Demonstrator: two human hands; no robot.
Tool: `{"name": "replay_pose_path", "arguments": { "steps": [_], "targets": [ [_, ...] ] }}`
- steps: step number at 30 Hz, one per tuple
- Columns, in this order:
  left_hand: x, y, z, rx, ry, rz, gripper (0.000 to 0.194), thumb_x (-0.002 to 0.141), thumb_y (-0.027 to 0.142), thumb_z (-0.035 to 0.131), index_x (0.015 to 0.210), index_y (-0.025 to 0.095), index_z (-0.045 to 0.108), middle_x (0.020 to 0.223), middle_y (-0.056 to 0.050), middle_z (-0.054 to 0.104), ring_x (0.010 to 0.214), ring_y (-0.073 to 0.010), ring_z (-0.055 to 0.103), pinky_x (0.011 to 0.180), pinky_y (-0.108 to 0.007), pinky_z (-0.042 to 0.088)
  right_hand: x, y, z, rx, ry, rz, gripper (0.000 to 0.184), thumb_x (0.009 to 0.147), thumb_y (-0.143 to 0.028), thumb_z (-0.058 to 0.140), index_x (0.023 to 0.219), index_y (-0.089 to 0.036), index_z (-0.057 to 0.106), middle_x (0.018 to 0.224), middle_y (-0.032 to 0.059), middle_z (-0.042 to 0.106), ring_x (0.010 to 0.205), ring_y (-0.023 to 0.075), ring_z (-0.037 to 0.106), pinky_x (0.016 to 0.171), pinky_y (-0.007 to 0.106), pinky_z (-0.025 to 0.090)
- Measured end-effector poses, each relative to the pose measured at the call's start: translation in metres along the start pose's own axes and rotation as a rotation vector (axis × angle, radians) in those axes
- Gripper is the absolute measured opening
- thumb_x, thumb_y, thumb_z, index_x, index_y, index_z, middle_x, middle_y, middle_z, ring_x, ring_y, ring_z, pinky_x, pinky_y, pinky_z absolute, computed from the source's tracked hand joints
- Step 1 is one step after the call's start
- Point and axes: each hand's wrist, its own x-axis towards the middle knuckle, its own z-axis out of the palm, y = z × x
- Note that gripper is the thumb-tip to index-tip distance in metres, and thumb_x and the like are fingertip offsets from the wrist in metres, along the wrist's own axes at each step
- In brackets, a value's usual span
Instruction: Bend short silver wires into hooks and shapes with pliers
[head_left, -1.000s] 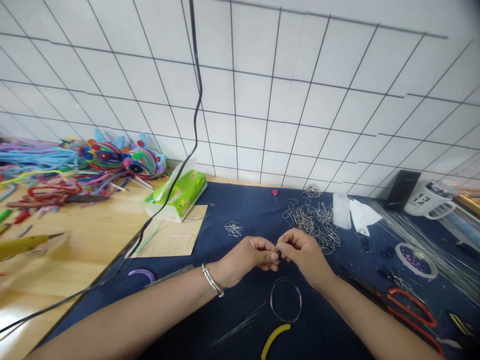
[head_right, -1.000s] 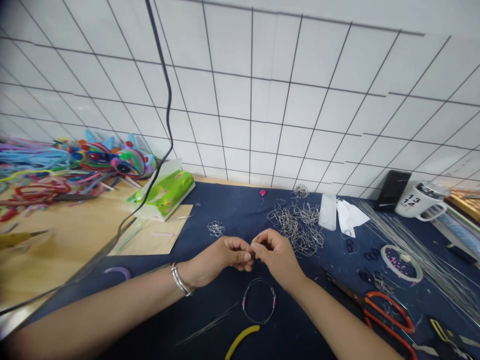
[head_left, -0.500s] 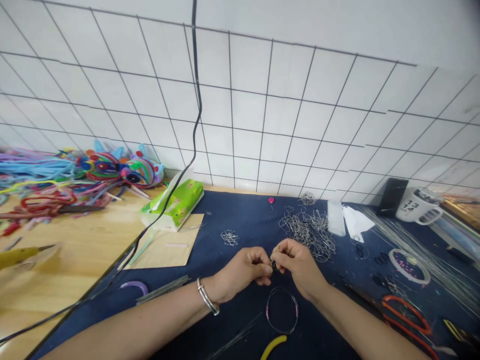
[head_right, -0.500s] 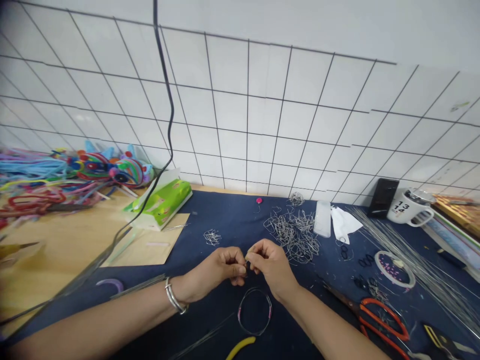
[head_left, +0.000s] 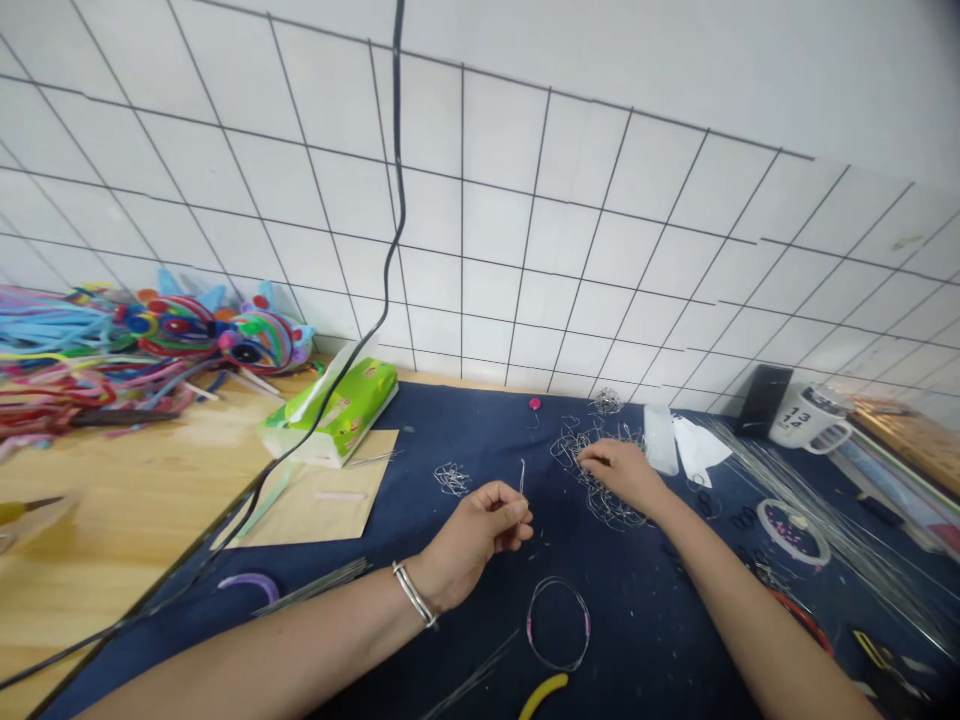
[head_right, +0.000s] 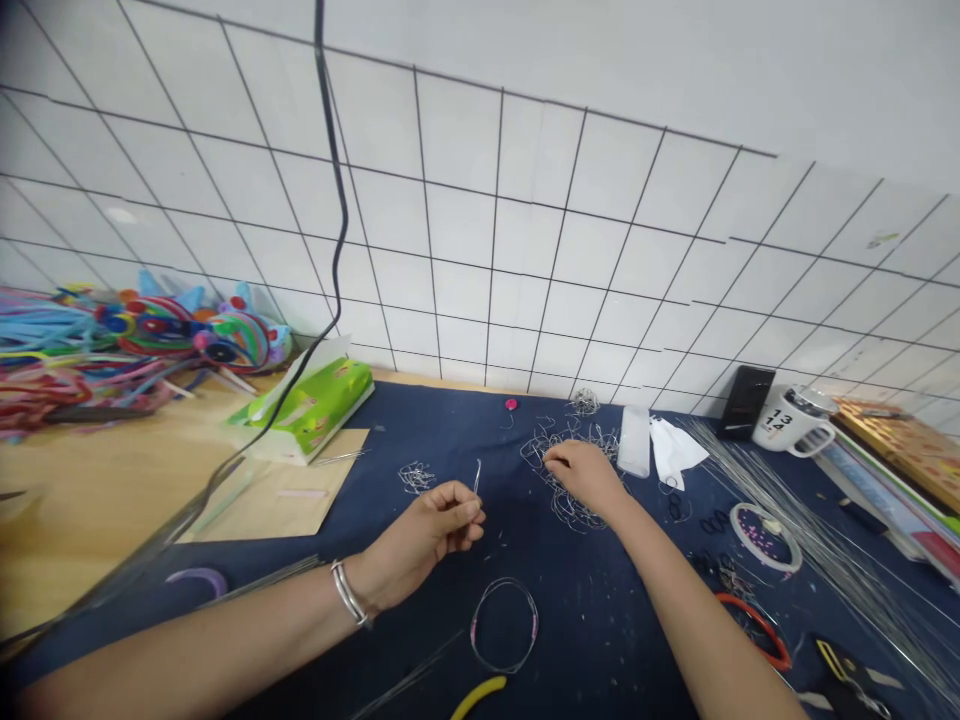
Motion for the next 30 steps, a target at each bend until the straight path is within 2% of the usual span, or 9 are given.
{"name": "replay_pose_path", "arguments": {
  "steps": [7,12,16,18,21,24,30],
  "targets": [
    [-0.002,0.003,0.001,-0.062,0.046,0.042,0.024,0.069,0.034,0.065,0.075,0.015,0.051,0.075,-0.001,0.058,0.064,-0.0089,0.056,0.061,-0.022,0.042,0.037,-0.006,0.019,-0.241,-0.07,0.04,0.02,0.08,-0.027,0.047,0.082,-0.023,0.066,0.091,0.0033,0.061,0.088,0.0166,0.054,0.078,0.025,0.036],
    [-0.002,0.001,-0.001,-0.044,0.046,0.051,0.023,0.07,0.034,0.063,0.075,0.015,0.051,0.075,-0.001,0.058,0.064,-0.0089,0.055,0.061,-0.022,0.041,0.05,-0.011,0.021,-0.335,-0.082,0.071,0.025,0.083,-0.031,0.042,0.088,-0.023,0.065,0.094,0.0045,0.061,0.09,0.0166,0.054,0.076,0.024,0.036],
    [-0.001,0.0,-0.002,-0.03,0.061,0.043,0.023,0.07,0.035,0.063,0.075,0.016,0.051,0.074,-0.001,0.059,0.063,-0.0089,0.056,0.06,-0.021,0.04,0.058,-0.016,0.027,-0.39,-0.085,0.135,0.037,0.079,-0.049,0.044,0.082,-0.018,0.064,0.086,0.009,0.062,0.083,0.0203,0.057,0.071,0.028,0.038],
    [-0.001,0.0,-0.003,-0.021,0.064,0.041,0.023,0.071,0.036,0.062,0.074,0.016,0.051,0.073,-0.001,0.059,0.063,-0.009,0.056,0.059,-0.021,0.04,0.059,-0.02,0.035,-0.415,-0.055,0.179,0.042,0.077,-0.053,0.045,0.085,-0.016,0.063,0.088,0.0126,0.061,0.083,0.0235,0.057,0.071,0.031,0.039],
    [-0.001,0.0,-0.002,-0.017,0.059,0.043,0.024,0.07,0.036,0.063,0.074,0.016,0.051,0.073,-0.001,0.059,0.063,-0.0092,0.056,0.058,-0.021,0.04,0.056,-0.024,0.046,-0.432,0.003,0.235,0.036,0.081,-0.042,0.041,0.093,-0.014,0.06,0.095,0.0159,0.059,0.088,0.0252,0.056,0.072,0.033,0.038],
    [-0.002,0.0,-0.002,-0.018,0.053,0.042,0.024,0.07,0.036,0.063,0.075,0.015,0.051,0.074,-0.001,0.058,0.064,-0.0095,0.056,0.059,-0.021,0.04,0.048,-0.023,0.048,-0.415,0.026,0.267,0.028,0.081,-0.03,0.04,0.091,-0.013,0.061,0.094,0.0151,0.06,0.087,0.0234,0.057,0.071,0.031,0.038],
    [-0.002,-0.001,-0.001,0.01,0.042,0.049,0.023,0.071,0.035,0.062,0.076,0.015,0.051,0.075,-0.002,0.058,0.064,-0.0094,0.055,0.058,-0.021,0.039,0.032,-0.009,0.025,-0.318,-0.009,0.237,0.025,0.079,-0.028,0.042,0.078,-0.018,0.064,0.079,0.0056,0.064,0.071,0.0155,0.058,0.063,0.022,0.037]
  ]
}}
